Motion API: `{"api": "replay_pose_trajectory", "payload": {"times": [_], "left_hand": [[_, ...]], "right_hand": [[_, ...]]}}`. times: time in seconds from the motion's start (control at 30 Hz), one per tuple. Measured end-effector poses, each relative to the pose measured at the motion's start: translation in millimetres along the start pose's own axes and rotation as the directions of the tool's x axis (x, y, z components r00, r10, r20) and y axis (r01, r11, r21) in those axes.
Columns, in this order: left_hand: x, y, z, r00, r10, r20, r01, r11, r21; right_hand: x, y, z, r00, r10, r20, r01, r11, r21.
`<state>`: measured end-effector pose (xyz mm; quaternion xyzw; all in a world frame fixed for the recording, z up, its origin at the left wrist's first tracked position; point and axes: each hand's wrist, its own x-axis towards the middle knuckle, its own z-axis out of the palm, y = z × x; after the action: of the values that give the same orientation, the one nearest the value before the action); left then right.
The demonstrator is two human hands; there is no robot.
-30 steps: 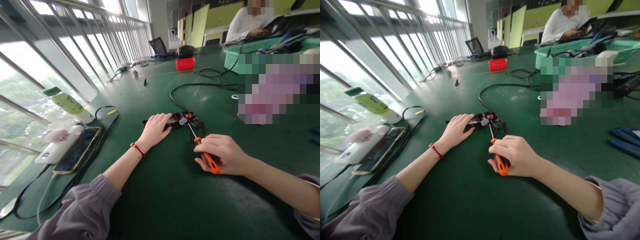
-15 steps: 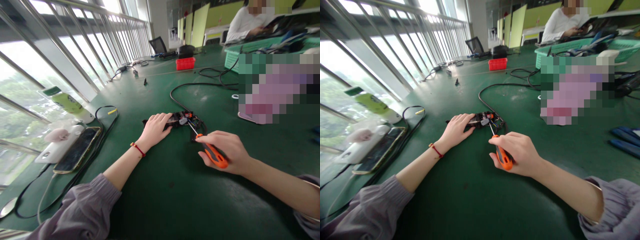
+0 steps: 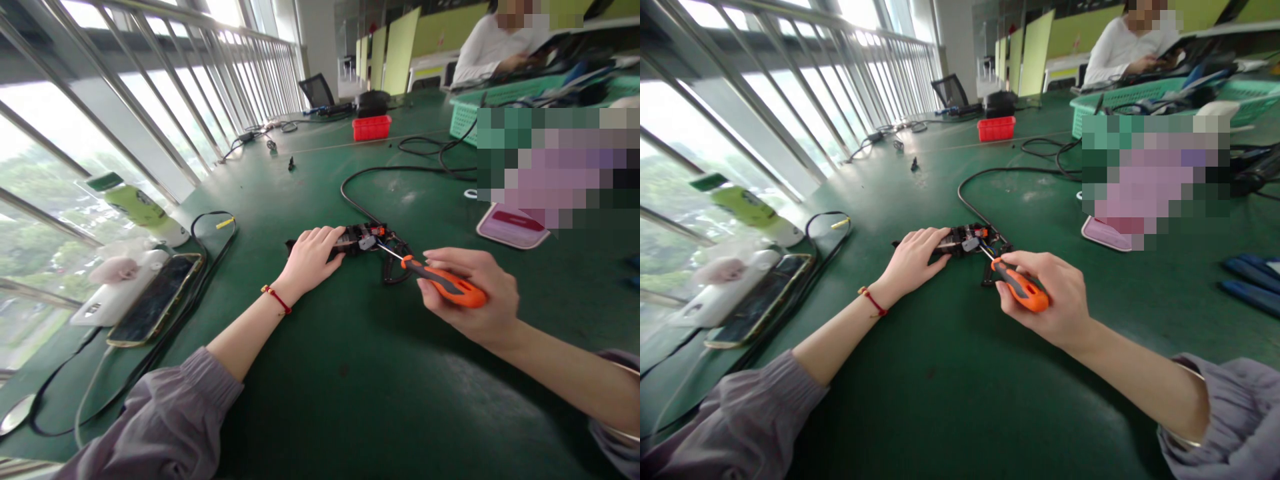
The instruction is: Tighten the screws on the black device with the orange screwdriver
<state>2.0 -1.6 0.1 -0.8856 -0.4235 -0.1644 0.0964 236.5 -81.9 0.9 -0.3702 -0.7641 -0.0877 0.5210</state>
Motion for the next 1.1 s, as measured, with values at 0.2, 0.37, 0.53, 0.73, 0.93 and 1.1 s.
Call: {"api": "replay_pose_trajectory", "payload": {"times": [0.2, 0.37, 0.53, 0.73, 0.93, 1.1], "left_hand": [[0.0, 0.1, 0.2, 1.000, -0.001, -0.004, 0.001, 1.000, 0.004], [0.6, -0.1, -0.2, 1.000, -0.001, 0.001, 0.001, 1.000, 0.006], [0.0, -0.1, 0.3, 1.000, -0.003, -0.004, 0.003, 1.000, 0.009], [-0.1, -0.5, 1.1, 1.000, 0.002, -0.007, -0.002, 1.000, 0.004], [-0.1, -0.4, 0.5, 1.000, -0.003, -0.007, 0.003, 1.000, 0.004], [0.0, -0.2, 0.1, 1.000, -0.005, -0.008, 0.005, 1.000, 0.001]], "right_hand": [[1.4, -1.2, 0.7, 0.998, -0.024, -0.050, 0.023, 1.000, -0.004], [1.1, 0.8, 0.8, 1.000, -0.025, 0.010, 0.025, 1.000, 0.002], [3.0, 2.9, 3.2, 0.993, -0.078, -0.087, 0.078, 0.997, -0.004], [4.4, 1.1, 0.4, 0.997, -0.078, 0.014, 0.078, 0.996, 0.038], [2.9, 2.4, 2.2, 0.997, -0.069, -0.046, 0.072, 0.995, 0.065], [3.6, 2.8, 2.5, 0.997, -0.080, -0.001, 0.080, 0.993, 0.086]]}}
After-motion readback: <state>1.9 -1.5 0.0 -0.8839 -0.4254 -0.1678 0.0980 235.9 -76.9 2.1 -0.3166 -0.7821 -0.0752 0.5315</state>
